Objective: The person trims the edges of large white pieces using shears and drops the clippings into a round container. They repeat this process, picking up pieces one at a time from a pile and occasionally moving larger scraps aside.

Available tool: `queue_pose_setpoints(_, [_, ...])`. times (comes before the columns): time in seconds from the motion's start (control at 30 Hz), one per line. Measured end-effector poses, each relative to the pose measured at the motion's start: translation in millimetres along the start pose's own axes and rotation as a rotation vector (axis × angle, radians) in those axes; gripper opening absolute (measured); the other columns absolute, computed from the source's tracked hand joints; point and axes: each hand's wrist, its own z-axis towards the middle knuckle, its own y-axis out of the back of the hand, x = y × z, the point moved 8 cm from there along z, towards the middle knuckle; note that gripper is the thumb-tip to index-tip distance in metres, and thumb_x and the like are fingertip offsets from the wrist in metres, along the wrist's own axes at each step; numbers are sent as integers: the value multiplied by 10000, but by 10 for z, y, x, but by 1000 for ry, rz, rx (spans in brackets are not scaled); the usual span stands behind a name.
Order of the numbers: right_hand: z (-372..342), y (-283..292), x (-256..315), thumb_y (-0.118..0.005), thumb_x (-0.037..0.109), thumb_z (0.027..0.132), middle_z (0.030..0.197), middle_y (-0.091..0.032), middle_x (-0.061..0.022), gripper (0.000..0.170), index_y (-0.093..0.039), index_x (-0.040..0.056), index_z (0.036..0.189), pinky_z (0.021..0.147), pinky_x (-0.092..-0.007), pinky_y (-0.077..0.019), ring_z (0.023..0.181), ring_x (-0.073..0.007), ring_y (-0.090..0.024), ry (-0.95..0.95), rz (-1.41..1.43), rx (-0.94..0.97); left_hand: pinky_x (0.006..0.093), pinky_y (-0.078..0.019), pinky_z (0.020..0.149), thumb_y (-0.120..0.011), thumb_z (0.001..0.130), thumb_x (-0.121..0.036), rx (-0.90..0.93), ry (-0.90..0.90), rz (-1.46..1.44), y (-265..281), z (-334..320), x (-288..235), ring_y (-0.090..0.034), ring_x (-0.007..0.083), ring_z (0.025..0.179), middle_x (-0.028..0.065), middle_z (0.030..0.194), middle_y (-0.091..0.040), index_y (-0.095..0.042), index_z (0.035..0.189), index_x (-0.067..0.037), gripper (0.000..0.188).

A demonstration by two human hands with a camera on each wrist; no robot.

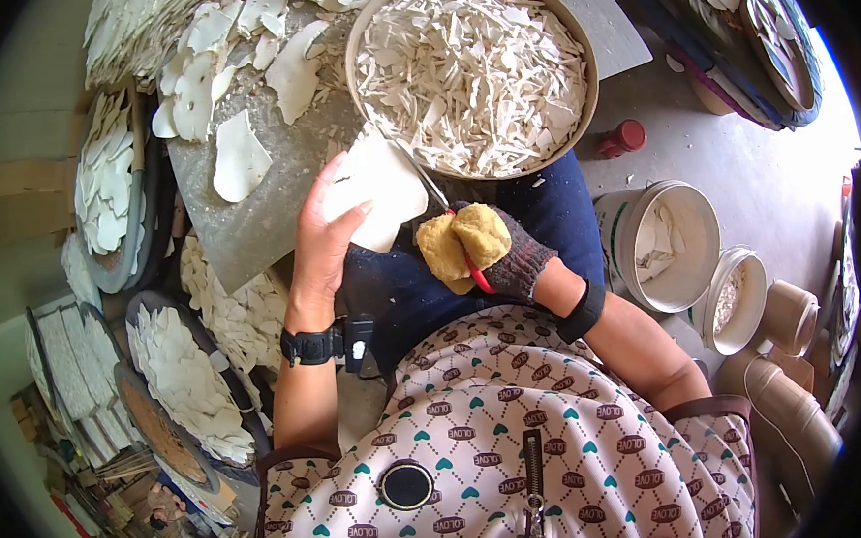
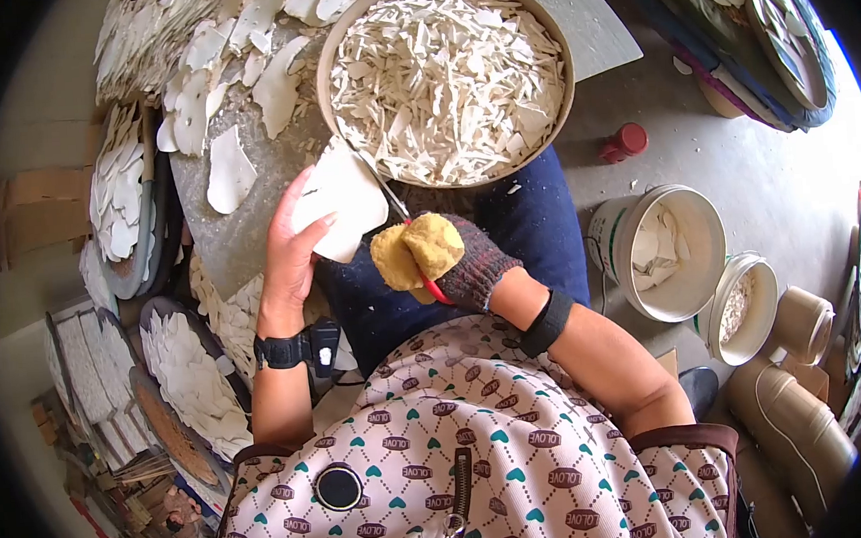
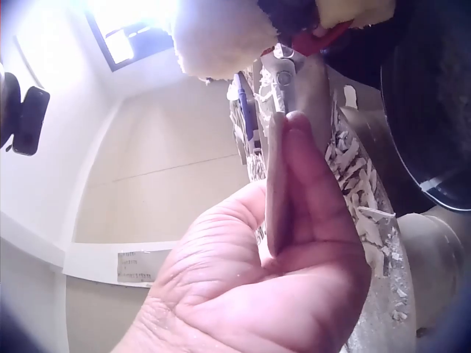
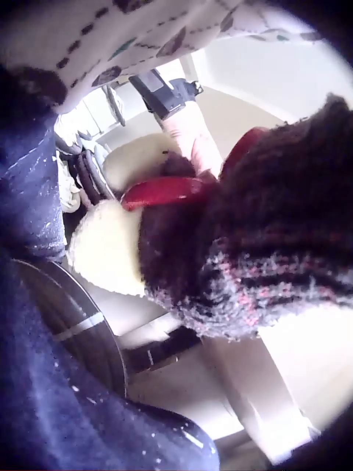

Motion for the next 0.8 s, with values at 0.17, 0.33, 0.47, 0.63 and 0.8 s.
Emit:
queue_pose_setpoints(0.17, [-27,-20,-89,-598,175,829,927,-616,-49,203,-579,29,970,765,-258,-473,829,-130,-591,44,131,-57,254,-423,872,-557,747,59,-15,3,-36,-4,-17,-5,-505,135,1021,63,1152,-488,-385,1283,-32,570])
queue_pose_setpoints(0.33, [-50,23,140,-571,137,842,919,-617,-56,162,-577,27,960,792,-257,-471,837,-143,-594,195,-2,-17,250,-419,872,-565,742,49,53,-18,48,-62,-16,-77,-506,129,1010,60,1152,-488,-393,1281,-32,572])
queue_pose_setpoints(0.47, [-68,66,246,-606,166,772,855,-604,-90,162,-560,71,894,703,-311,-478,785,-238,-586,276,-117,-54,251,-416,877,-570,736,44,131,29,38,-73,15,-26,-507,127,1007,57,1148,-491,-390,1285,-33,583])
queue_pose_setpoints(0.63, [-81,68,72,-631,212,744,811,-602,-100,185,-564,87,863,655,-329,-482,738,-274,-584,146,54,-79,251,-427,867,-583,732,46,141,101,-48,-78,30,37,-509,129,1007,57,1116,-504,-412,1264,-28,564])
queue_pose_setpoints(0.8, [-61,16,-58,-607,216,776,825,-609,-107,183,-578,64,873,663,-316,-478,743,-258,-587,22,171,-35,255,-423,872,-583,735,33,141,77,-33,-59,35,7,-511,134,1009,58,1124,-503,-401,1274,-31,572])
